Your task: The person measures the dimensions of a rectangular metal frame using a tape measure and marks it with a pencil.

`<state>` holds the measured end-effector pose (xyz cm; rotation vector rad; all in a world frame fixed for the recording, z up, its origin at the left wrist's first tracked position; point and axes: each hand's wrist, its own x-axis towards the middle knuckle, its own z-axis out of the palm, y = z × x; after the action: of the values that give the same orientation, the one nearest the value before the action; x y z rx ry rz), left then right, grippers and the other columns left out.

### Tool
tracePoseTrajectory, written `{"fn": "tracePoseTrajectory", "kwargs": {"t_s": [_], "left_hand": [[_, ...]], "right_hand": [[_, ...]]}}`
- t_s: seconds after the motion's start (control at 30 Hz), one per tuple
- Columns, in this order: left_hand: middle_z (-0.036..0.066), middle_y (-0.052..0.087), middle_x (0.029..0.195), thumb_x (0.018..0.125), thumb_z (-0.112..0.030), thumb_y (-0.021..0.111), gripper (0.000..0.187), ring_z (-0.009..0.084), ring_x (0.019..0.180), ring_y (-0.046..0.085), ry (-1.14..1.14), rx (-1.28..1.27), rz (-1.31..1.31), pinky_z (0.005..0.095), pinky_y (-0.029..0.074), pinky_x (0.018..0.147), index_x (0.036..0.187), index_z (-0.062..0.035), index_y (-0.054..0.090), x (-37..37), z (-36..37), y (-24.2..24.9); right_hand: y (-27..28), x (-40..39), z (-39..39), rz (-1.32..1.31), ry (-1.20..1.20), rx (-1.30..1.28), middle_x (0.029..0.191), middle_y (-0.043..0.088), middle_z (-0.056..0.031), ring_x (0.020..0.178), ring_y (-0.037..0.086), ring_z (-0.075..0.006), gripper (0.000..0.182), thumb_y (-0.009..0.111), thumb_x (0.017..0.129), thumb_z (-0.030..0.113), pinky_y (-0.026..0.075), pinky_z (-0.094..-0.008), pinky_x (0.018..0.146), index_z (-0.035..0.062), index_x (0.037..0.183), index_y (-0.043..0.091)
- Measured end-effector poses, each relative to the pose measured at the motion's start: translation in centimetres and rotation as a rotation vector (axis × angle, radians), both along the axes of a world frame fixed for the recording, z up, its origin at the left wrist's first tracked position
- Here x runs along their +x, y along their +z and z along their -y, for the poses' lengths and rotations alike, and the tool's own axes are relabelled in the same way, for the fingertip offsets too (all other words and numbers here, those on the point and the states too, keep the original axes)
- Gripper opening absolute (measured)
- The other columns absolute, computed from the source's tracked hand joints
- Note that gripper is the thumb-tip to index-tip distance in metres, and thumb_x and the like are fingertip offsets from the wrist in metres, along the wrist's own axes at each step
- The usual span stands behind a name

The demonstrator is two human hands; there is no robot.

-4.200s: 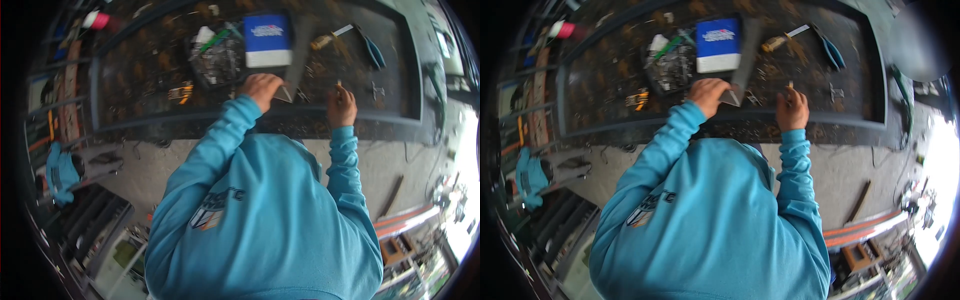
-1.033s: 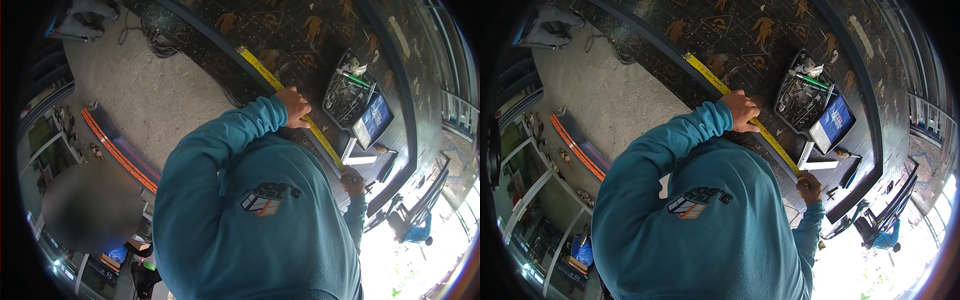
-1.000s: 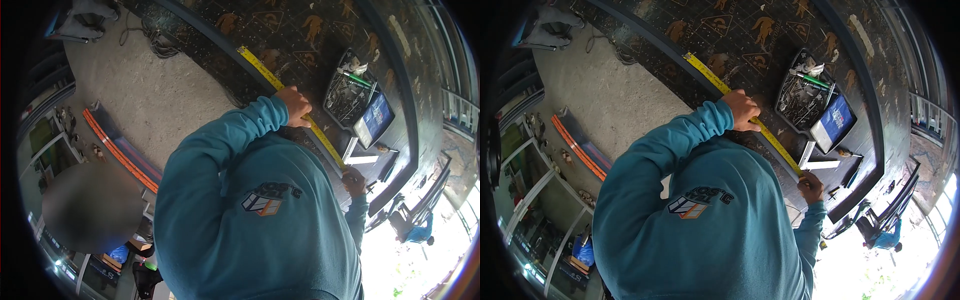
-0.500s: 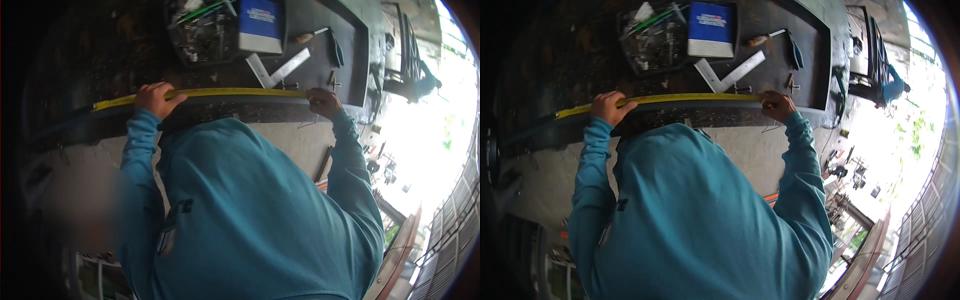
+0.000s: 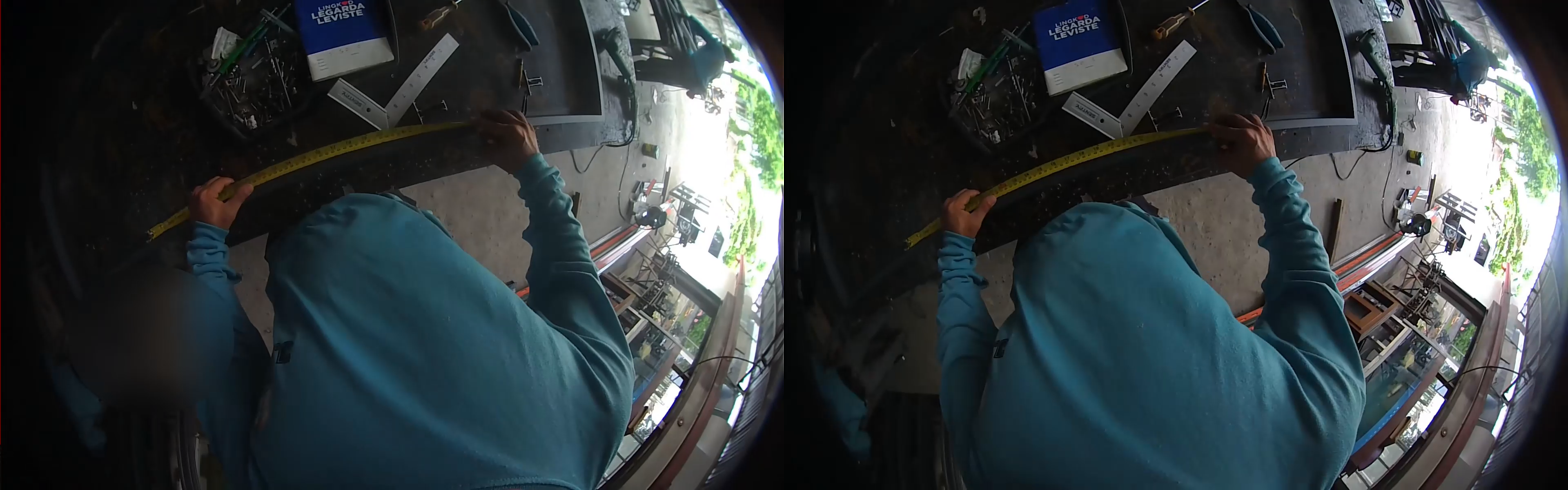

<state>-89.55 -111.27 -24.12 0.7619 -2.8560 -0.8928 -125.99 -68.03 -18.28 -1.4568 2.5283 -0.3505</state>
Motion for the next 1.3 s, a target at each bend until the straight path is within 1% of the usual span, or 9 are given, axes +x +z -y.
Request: {"fn": "tracePoseTrajectory", "kwargs": {"t_s": [0.13, 0.27, 0.33, 0.43, 0.53, 0.67, 0.83, 1.17, 1.3], "left_hand": [[0.010, 0.067, 0.077, 0.074, -0.048, 0.080, 0.047, 0.0301, 0.070, 0.064, 0.001, 0.019, 0.002, 0.0405, 0.047, 0.070, 0.080, -0.0016, 0.070, 0.1, 0.1, -0.4], [0.010, 0.068, 0.078, 0.074, -0.047, 0.081, 0.047, 0.0308, 0.072, 0.065, -0.003, -0.002, 0.022, 0.0404, 0.047, 0.071, 0.081, -0.0018, 0.071, 0.3, 0.3, -0.7], [0.011, 0.068, 0.078, 0.074, -0.048, 0.081, 0.047, 0.0314, 0.073, 0.065, -0.012, -0.057, -0.006, 0.0401, 0.047, 0.072, 0.081, -0.0020, 0.071, 0.4, 0.3, -0.8], [0.012, 0.069, 0.079, 0.074, -0.048, 0.080, 0.048, 0.0315, 0.074, 0.066, -0.010, -0.007, 0.007, 0.0400, 0.047, 0.073, 0.081, -0.0018, 0.071, 0.3, 0.3, -0.7], [0.012, 0.069, 0.080, 0.074, -0.048, 0.080, 0.048, 0.0316, 0.074, 0.066, -0.029, -0.058, -0.001, 0.0399, 0.047, 0.074, 0.081, -0.0017, 0.071, 0.2, 0.1, -0.3], [0.011, 0.069, 0.080, 0.074, -0.048, 0.080, 0.047, 0.0314, 0.074, 0.066, -0.015, -0.044, 0.034, 0.0399, 0.047, 0.074, 0.081, -0.0022, 0.071, 0.1, 0.1, -0.1], [0.010, 0.069, 0.079, 0.074, -0.048, 0.079, 0.045, 0.0306, 0.073, 0.066, -0.019, -0.067, -0.007, 0.0400, 0.047, 0.073, 0.081, -0.0037, 0.072, 0.2, 0.0, -0.3], [0.010, 0.070, 0.081, 0.074, -0.050, 0.079, 0.047, 0.0298, 0.075, 0.067, -0.004, -0.087, -0.003, 0.0409, 0.047, 0.074, 0.081, -0.0038, 0.072, 0.1, -0.1, -0.1], [0.010, 0.071, 0.079, 0.074, -0.053, 0.079, 0.049, 0.0289, 0.074, 0.068, -0.029, -0.103, -0.039, 0.0405, 0.048, 0.073, 0.080, -0.0046, 0.072, -0.1, -0.3, -0.7]], "right_hand": [[-0.5, 1.1, -0.7, -0.064, -0.055, 0.012, 0.123, 0.065, -0.0039, 0.115, 0.056, -0.0301, 0.040, 0.080, 0.076, 0.021, 0.050, -0.0464, 0.091, 0.0269, 0.115, 0.074], [-1.5, 2.1, -1.3, -0.043, -0.129, 0.004, 0.125, 0.064, -0.0041, 0.117, 0.055, -0.0307, 0.041, 0.081, 0.076, 0.022, 0.048, -0.0465, 0.092, 0.0286, 0.115, 0.073], [-2.1, 2.4, -1.5, -0.091, -0.142, -0.036, 0.125, 0.064, -0.0037, 0.117, 0.054, -0.0303, 0.042, 0.082, 0.074, 0.024, 0.047, -0.0448, 0.090, 0.0298, 0.115, 0.073], [-2.3, 2.5, -1.6, -0.111, -0.155, -0.036, 0.124, 0.064, -0.0038, 0.116, 0.055, -0.0301, 0.043, 0.083, 0.073, 0.024, 0.047, -0.0437, 0.087, 0.0290, 0.115, 0.074], [-2.0, 2.6, -1.3, -0.106, -0.147, -0.053, 0.122, 0.066, -0.0039, 0.114, 0.056, -0.0301, 0.043, 0.084, 0.072, 0.022, 0.047, -0.0435, 0.086, 0.0278, 0.114, 0.074], [-1.8, 2.7, -1.0, -0.124, -0.150, -0.050, 0.120, 0.067, -0.0042, 0.113, 0.058, -0.0300, 0.042, 0.083, 0.072, 0.019, 0.049, -0.0435, 0.086, 0.0265, 0.112, 0.075], [-1.2, 3.0, -0.6, -0.142, -0.158, -0.047, 0.118, 0.068, -0.0050, 0.111, 0.059, -0.0303, 0.041, 0.084, 0.071, 0.019, 0.051, -0.0445, 0.089, 0.0254, 0.110, 0.076], [-1.5, 3.2, -0.3, -0.147, -0.172, -0.073, 0.118, 0.068, -0.0041, 0.112, 0.059, -0.0305, 0.041, 0.085, 0.069, 0.018, 0.051, -0.0459, 0.090, 0.0255, 0.109, 0.077], [-1.2, 3.0, -0.8, -0.149, -0.170, -0.079, 0.116, 0.068, -0.0048, 0.110, 0.060, -0.0324, 0.041, 0.082, 0.067, 0.017, 0.051, -0.0466, 0.091, 0.0235, 0.108, 0.076]]}}
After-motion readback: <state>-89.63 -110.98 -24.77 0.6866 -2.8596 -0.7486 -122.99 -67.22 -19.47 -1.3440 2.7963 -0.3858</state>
